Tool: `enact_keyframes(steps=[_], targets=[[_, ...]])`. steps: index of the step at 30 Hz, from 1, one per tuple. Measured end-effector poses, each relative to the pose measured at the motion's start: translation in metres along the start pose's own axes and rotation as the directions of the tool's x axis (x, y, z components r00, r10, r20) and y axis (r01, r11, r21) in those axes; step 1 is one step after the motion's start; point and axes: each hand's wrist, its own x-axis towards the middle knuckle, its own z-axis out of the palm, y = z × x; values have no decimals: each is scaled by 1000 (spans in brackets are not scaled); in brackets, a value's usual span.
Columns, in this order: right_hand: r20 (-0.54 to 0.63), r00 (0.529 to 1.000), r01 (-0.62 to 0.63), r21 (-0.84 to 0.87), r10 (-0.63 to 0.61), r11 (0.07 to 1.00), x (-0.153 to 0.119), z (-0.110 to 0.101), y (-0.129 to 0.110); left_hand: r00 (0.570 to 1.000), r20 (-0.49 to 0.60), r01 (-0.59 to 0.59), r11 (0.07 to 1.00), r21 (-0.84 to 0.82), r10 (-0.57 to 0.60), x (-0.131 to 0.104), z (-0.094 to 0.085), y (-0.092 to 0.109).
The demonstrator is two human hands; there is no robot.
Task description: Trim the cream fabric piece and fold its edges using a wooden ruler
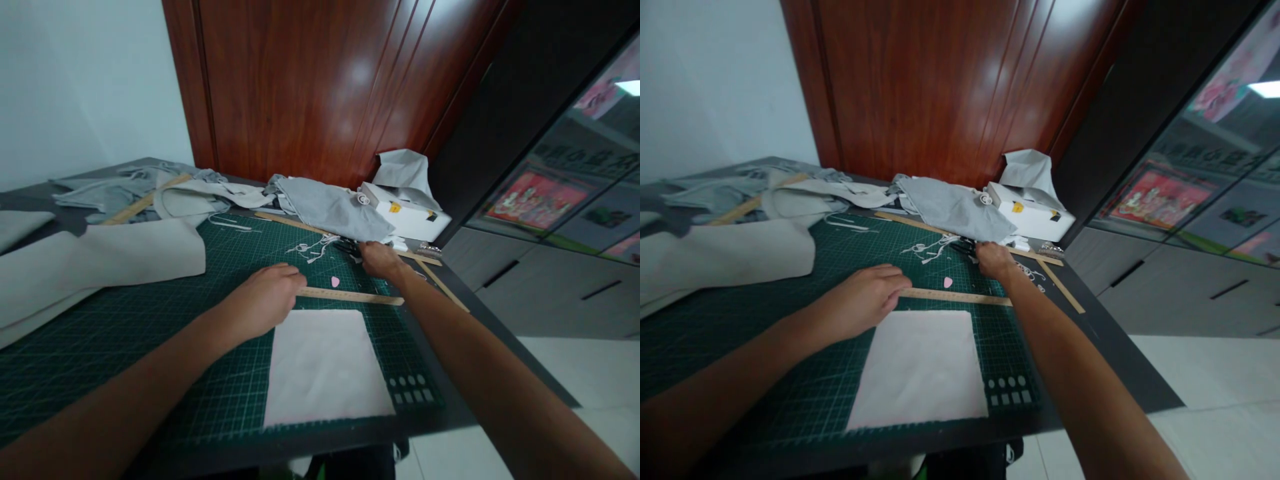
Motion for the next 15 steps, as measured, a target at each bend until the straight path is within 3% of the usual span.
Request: enact_keyframes(steps=[5,10,15], targets=[[-21,996,-83,14,84,996,0,9,-3,997,-72,41,999,-2,-41,-4,-11,-29],[-3,987,-160,53,161,986,4,17,4,984,-85,165,983,81,-158,-8,-13,-56],[-128,975,-172,66,180,983,-5,11,17,956,-136,276,952,130,-258,-11,-8,-68]])
